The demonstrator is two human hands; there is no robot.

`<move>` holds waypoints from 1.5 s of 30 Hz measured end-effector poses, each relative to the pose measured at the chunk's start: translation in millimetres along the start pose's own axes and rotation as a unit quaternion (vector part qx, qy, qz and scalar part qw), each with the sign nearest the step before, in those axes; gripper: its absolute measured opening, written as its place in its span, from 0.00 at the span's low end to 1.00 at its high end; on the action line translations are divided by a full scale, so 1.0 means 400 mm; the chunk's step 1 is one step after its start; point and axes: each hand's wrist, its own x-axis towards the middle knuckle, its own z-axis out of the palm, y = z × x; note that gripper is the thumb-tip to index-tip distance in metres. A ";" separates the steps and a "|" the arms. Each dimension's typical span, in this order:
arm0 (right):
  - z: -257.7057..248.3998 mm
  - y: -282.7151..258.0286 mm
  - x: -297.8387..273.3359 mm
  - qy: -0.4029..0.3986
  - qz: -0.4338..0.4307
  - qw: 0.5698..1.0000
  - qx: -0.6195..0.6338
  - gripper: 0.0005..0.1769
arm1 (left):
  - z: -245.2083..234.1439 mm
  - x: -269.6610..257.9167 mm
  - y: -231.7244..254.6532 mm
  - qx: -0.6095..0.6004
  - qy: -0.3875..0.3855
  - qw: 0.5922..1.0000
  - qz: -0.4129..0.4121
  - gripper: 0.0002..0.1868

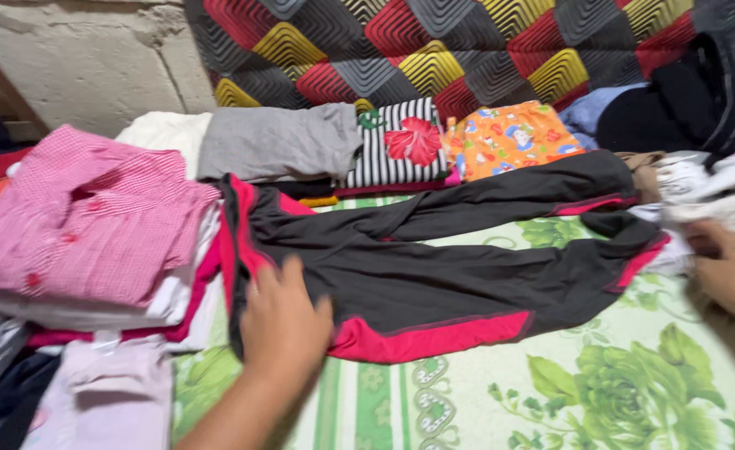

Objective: The person folds several garments on a bed, including a black and pink pair of pants, a cow-print top, and a white shirt with bow patterns. Each item is smoothed, folded into a compact rectangle, and placed in a neat stack.

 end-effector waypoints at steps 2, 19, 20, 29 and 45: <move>0.025 0.002 -0.002 0.004 -0.006 0.999 -0.050 0.17 | -0.027 -0.047 -0.009 0.026 -0.096 0.993 -0.066 0.33; 0.064 -0.067 0.019 -0.027 0.093 0.995 0.018 0.12 | -0.051 -0.020 -0.115 -0.149 -0.069 0.983 -0.085 0.18; 0.061 -0.064 0.021 -0.024 0.078 0.996 0.020 0.12 | -0.064 -0.016 -0.132 -0.161 -0.053 0.981 -0.090 0.18; -0.015 0.031 -0.023 -0.027 0.025 0.999 -0.027 0.11 | -0.114 -0.075 -0.237 -0.012 -0.223 0.965 -0.140 0.37; -0.179 0.338 -0.227 -0.035 0.022 0.995 -0.090 0.13 | -0.116 -0.085 -0.255 -0.006 -0.203 0.972 -0.119 0.43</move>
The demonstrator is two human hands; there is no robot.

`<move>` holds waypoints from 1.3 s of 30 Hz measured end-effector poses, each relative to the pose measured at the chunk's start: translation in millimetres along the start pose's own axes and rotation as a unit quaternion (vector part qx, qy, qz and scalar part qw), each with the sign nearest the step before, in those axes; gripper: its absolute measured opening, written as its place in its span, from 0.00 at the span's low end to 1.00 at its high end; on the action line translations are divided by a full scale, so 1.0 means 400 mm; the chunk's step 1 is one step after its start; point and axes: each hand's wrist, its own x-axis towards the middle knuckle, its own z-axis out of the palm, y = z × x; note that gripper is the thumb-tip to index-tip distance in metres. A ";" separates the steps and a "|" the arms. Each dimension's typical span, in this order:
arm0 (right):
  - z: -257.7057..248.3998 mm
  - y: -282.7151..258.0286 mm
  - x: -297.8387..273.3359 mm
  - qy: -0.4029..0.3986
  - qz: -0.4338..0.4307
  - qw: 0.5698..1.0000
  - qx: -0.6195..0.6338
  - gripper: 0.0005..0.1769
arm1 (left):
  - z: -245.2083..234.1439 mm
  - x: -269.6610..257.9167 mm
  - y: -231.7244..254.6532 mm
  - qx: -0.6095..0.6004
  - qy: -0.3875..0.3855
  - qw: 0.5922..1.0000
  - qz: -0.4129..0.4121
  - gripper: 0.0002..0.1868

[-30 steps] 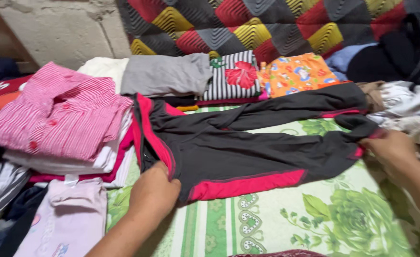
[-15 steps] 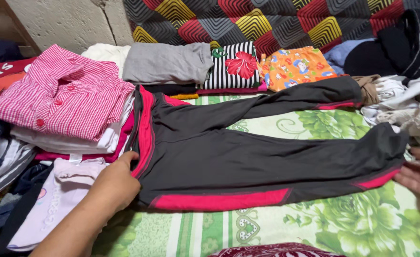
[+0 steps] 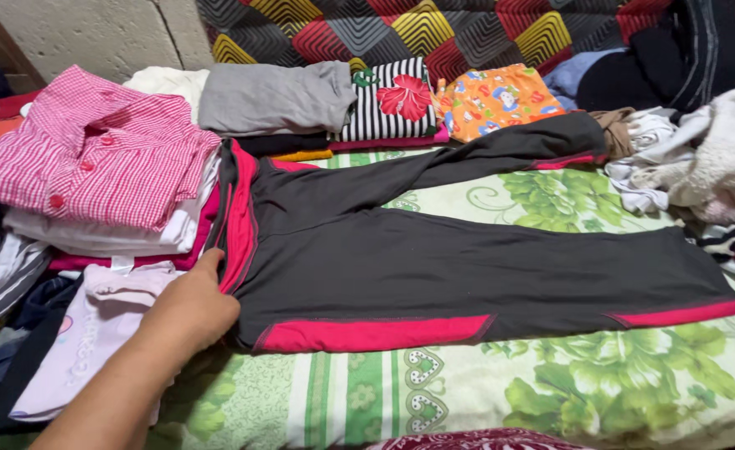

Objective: The person folds several garments on a bed, including a black and pink pair of pants, a cow-print top, and a white shirt with bow patterns. Each item is smoothed, folded into a compact rectangle, and placed in a neat stack.

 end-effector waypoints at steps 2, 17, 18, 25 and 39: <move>-0.015 -0.013 -0.001 0.013 0.000 1.000 -0.015 0.13 | 0.004 0.011 -0.002 -0.055 0.013 0.998 0.010 0.43; -0.024 -0.441 -0.020 0.024 -0.072 0.961 -0.266 0.16 | 0.012 -0.133 0.101 0.175 0.222 0.958 0.057 0.33; -0.016 -0.498 -0.047 0.026 -0.089 0.954 -0.286 0.16 | 0.023 -0.127 0.133 0.158 0.230 0.956 0.092 0.30; 0.187 -0.783 -0.347 -0.093 -0.340 0.932 -0.081 0.21 | 0.184 -0.143 0.350 0.030 0.117 0.935 0.334 0.27; 0.068 -0.324 -0.025 0.041 -0.192 0.940 -0.278 0.24 | 0.160 -0.056 0.245 0.140 0.084 0.953 0.254 0.34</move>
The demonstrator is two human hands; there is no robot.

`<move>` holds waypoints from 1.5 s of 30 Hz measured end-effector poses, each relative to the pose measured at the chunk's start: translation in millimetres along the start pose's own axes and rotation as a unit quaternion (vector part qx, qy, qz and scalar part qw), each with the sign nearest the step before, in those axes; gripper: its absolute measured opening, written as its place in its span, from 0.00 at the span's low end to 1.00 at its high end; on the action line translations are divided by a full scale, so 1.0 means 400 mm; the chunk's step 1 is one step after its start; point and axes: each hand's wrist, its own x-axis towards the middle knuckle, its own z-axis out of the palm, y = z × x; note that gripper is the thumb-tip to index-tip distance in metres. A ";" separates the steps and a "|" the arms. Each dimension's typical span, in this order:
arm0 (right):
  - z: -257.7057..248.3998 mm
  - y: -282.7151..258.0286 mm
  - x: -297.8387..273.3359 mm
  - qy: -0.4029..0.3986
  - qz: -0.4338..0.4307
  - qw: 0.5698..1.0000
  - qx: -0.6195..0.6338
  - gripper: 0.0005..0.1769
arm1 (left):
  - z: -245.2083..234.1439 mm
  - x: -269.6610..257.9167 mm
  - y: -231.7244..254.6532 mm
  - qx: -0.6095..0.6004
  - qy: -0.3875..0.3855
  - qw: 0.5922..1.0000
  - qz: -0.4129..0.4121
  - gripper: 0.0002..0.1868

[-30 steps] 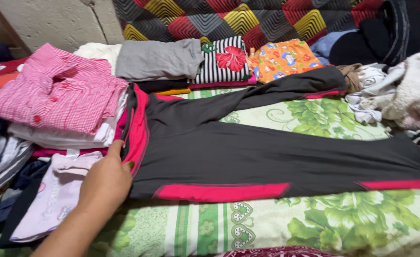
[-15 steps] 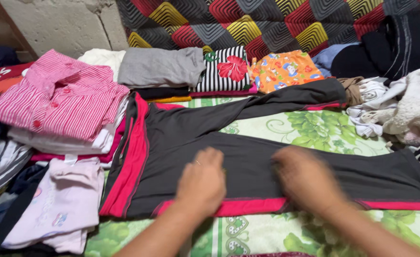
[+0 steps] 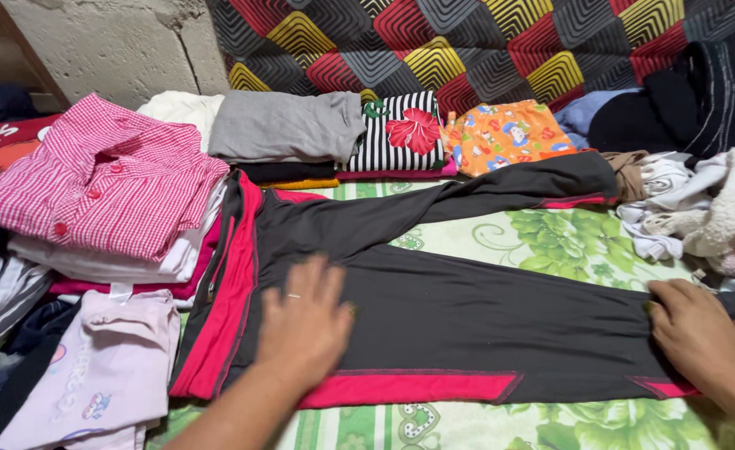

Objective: The person folds several garments on a bed, including a black and pink pair of pants, a cow-print top, and a white shirt with bow patterns. Each item is smoothed, folded into a compact rectangle, and placed in a neat stack.

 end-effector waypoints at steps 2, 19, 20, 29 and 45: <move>-0.001 -0.024 0.015 -0.017 -0.003 1.000 0.002 0.18 | -0.006 -0.027 0.057 -0.065 -0.038 0.990 0.116 0.33; -0.152 -0.525 -0.063 0.018 -0.158 0.948 0.277 0.08 | 0.016 -0.001 0.167 -0.193 -0.074 0.950 0.234 0.29; -0.149 -0.528 -0.080 0.018 -0.173 0.946 0.272 0.10 | 0.015 0.011 0.164 -0.173 -0.052 0.954 0.239 0.29; -0.139 -0.044 -0.034 -0.113 -0.033 0.976 -0.181 0.24 | -0.009 0.067 -0.052 -0.033 0.005 0.998 0.044 0.36; -0.079 -0.241 0.030 -0.148 -0.068 0.983 -0.086 0.41 | -0.020 0.097 -0.021 -0.032 -0.075 0.995 0.052 0.36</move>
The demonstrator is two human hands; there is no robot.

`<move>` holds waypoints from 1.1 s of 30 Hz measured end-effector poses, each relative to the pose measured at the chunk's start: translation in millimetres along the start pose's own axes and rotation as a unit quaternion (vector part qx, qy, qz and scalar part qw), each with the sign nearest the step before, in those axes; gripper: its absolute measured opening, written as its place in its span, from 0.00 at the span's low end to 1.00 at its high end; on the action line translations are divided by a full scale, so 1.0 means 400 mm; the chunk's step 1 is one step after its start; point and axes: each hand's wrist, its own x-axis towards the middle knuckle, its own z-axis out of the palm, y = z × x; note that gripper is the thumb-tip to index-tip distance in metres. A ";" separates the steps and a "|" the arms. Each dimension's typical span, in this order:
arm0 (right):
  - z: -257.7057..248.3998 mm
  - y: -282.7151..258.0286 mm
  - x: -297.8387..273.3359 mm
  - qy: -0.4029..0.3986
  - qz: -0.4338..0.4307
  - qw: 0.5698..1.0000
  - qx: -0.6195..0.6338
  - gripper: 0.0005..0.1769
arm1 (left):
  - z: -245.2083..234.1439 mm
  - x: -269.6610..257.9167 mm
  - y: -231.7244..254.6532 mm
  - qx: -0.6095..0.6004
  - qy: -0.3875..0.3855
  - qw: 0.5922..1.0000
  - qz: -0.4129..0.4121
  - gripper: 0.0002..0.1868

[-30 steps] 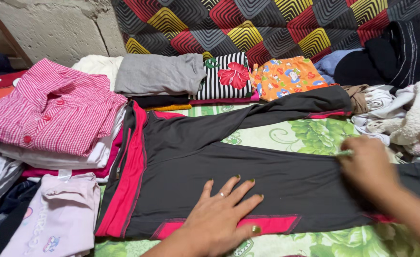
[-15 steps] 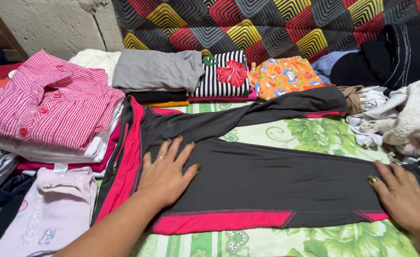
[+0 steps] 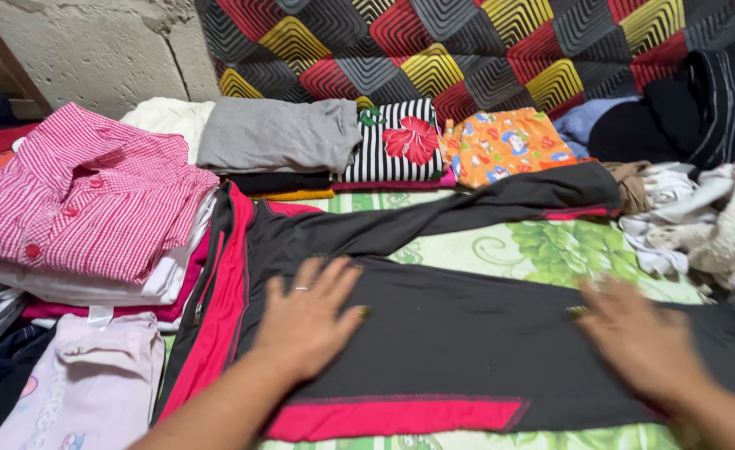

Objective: The person folds several garments on a bed, including a black and pink pair of pants, a cow-print top, and a white shirt with bow patterns. Each item is smoothed, folded into a compact rectangle, and placed in a neat stack.

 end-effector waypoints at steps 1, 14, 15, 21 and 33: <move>-0.003 0.062 0.026 -0.020 -0.015 0.992 -0.122 0.35 | -0.003 0.007 -0.027 -0.004 0.007 1.000 -0.025 0.37; -0.087 0.122 0.566 0.208 0.040 0.932 0.294 0.30 | 0.040 0.187 0.007 -0.100 0.198 0.975 0.009 0.19; -0.086 0.124 0.607 0.101 0.116 0.915 0.373 0.38 | 0.039 0.211 0.002 -0.105 0.206 0.973 0.008 0.14; 0.025 0.318 0.632 0.181 0.047 0.831 0.524 0.22 | 0.036 0.228 -0.072 -0.227 0.283 0.931 0.033 0.11; 0.053 0.317 0.336 0.091 0.161 0.928 0.324 0.16 | 0.028 0.196 -0.088 -0.281 0.194 0.939 -0.029 0.08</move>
